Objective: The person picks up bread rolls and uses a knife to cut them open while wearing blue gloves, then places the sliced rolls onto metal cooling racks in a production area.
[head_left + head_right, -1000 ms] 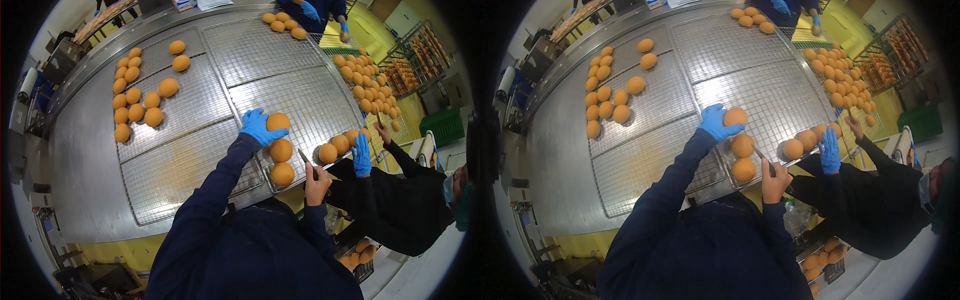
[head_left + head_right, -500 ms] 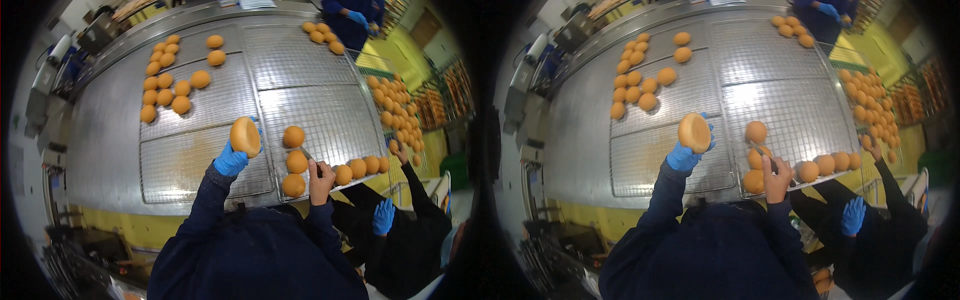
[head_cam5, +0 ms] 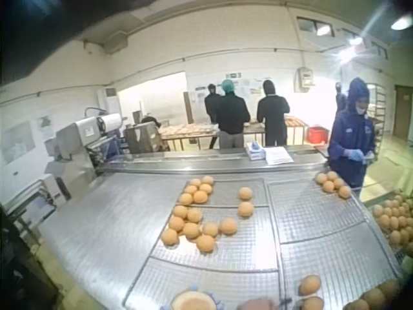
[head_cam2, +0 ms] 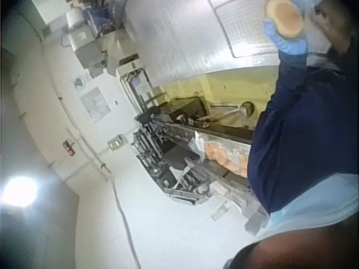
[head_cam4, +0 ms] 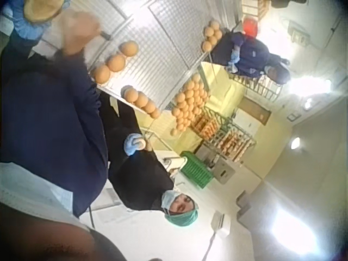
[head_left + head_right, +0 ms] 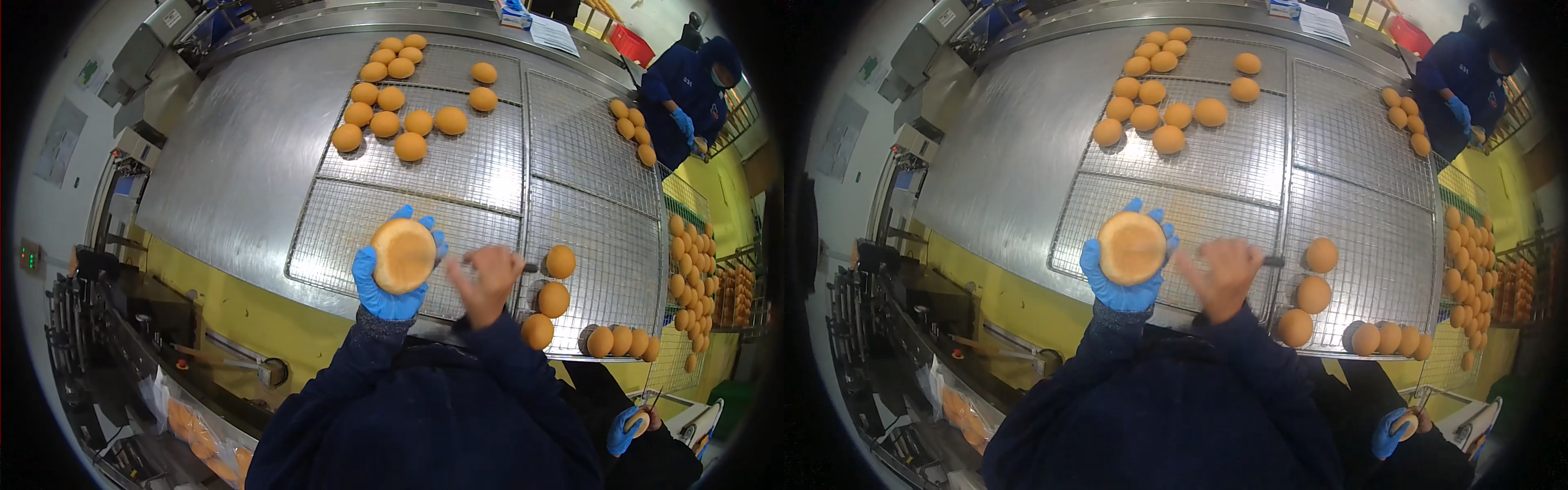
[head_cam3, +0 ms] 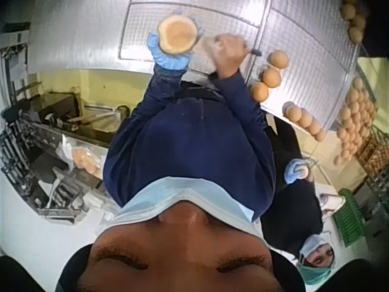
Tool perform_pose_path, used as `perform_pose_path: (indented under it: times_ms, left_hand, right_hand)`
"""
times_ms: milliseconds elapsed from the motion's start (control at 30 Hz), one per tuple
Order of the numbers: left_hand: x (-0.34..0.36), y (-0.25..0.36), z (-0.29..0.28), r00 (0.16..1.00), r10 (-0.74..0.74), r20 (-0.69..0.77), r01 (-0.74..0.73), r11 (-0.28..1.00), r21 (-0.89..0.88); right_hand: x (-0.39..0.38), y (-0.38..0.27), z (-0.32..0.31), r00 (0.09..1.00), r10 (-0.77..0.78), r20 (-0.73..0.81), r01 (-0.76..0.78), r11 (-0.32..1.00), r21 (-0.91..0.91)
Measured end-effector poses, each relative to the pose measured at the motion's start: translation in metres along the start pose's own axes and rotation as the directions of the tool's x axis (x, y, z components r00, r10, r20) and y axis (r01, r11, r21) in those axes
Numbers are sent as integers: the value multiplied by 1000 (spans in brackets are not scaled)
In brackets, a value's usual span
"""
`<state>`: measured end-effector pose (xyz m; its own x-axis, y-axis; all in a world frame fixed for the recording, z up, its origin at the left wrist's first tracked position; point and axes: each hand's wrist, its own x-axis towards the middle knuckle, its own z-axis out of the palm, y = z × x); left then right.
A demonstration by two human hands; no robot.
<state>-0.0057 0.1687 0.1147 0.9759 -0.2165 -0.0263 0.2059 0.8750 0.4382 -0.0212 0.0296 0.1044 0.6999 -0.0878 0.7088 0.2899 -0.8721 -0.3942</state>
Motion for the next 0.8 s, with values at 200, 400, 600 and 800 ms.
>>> perform_pose_path:
  times_ms: [200, 400, 600, 800]
  left_hand:
    - [5, 36, -2, 1000, 10, -27, -9, 999, 46]
    - [13, 57, -13, 997, -77, -30, 79, 994, 78]
    - [22, 60, -29, 991, -132, 20, 130, 987, 95]
    - [26, 62, -30, 997, -75, 8, 73, 985, 158]
  right_hand:
    - [2, -37, 15, 998, -63, 9, 60, 980, 192]
    - [14, -43, 34, 1000, -23, -2, 23, 984, 175]
    - [22, -45, 42, 1000, 0, -29, 4, 992, 125]
    - [20, -59, 45, 1000, -8, -22, 10, 995, 95]
